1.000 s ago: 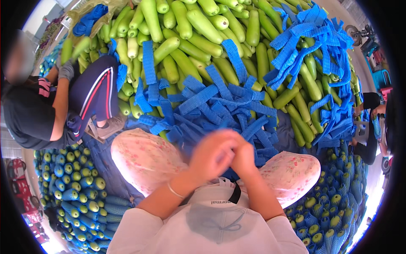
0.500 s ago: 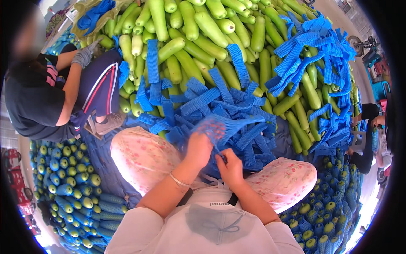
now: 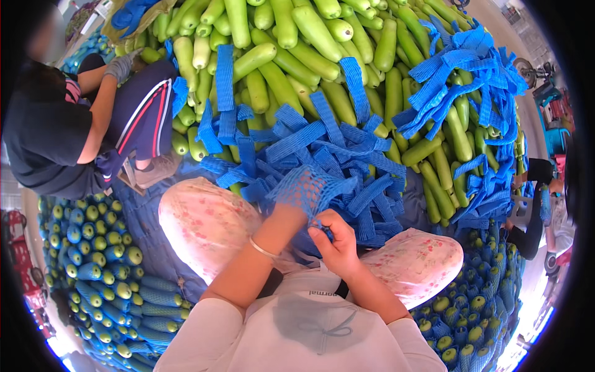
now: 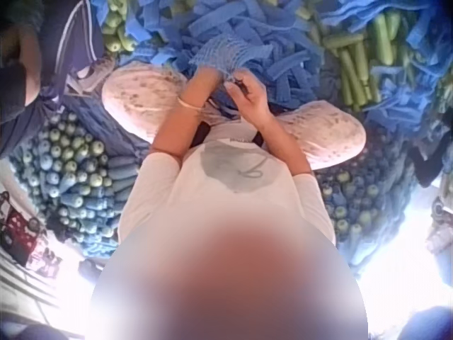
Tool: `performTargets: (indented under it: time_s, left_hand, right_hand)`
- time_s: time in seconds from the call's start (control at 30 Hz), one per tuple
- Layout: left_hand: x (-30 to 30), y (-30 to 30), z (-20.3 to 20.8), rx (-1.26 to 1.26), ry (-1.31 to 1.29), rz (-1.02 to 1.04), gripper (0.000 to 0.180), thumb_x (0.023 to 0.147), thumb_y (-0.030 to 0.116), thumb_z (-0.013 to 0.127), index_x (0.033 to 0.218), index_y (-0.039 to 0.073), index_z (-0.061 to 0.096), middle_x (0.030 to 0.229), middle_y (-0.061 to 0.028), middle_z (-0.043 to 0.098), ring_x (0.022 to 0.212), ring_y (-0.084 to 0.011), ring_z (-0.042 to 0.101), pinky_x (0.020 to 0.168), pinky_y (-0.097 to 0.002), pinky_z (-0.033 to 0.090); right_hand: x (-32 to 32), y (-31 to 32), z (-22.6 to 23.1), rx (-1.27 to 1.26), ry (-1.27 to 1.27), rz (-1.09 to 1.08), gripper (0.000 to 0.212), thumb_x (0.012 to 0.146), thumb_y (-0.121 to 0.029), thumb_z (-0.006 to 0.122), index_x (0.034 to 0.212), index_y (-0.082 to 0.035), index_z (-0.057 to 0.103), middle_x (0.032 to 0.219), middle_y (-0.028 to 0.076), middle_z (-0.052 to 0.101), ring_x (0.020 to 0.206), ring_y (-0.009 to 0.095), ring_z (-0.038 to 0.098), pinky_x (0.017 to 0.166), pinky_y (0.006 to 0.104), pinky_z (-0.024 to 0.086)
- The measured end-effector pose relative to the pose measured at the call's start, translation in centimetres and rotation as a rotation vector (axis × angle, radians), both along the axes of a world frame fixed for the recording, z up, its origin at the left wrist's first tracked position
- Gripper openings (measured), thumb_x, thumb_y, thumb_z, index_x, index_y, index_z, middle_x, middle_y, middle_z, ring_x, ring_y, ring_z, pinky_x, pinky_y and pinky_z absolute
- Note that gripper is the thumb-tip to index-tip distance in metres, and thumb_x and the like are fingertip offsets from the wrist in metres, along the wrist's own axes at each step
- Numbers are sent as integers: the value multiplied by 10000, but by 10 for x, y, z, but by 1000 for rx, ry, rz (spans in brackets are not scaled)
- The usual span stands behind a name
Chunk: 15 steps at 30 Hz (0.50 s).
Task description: The person picks up a blue foam net, stretches it, and slides a green bottle gourd into the net. They then place the netted gourd onto a pile and repeat the process with another net and gourd.
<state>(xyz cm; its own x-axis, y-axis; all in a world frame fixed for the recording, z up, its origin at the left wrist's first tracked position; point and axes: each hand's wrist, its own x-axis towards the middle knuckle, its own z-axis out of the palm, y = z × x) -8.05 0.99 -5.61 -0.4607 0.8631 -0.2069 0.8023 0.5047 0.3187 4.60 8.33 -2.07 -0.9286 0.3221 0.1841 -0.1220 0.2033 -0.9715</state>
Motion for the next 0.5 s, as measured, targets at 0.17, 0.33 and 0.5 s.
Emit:
performTargets:
  time_s: [0.17,0.33,0.5]
  left_hand:
    - [9,-31,-26,-60,283,19,415,894,193,446,1280,46,488,1289,-157,508,1204,-267,479,1019,-360,362]
    - [29,-59,-56,-147,624,34,424,907,198,428,1293,27,458,1318,-148,485,1197,-251,488,996,-353,383]
    - [-14,-19,-86,-235,946,48,434,919,203,409,1306,8,428,1346,-139,463,1190,-235,497,974,-347,405]
  right_hand:
    - [-3,-16,-6,-625,-212,-33,78,886,-15,564,961,-29,547,929,34,552,754,77,537,619,209,479]
    - [-20,-20,1,-718,-200,41,141,888,-25,581,1023,-18,538,890,27,561,741,73,544,630,234,492]
    - [-22,-23,0,-788,-199,185,113,899,-12,544,1011,-21,537,981,65,556,822,117,563,660,267,513]
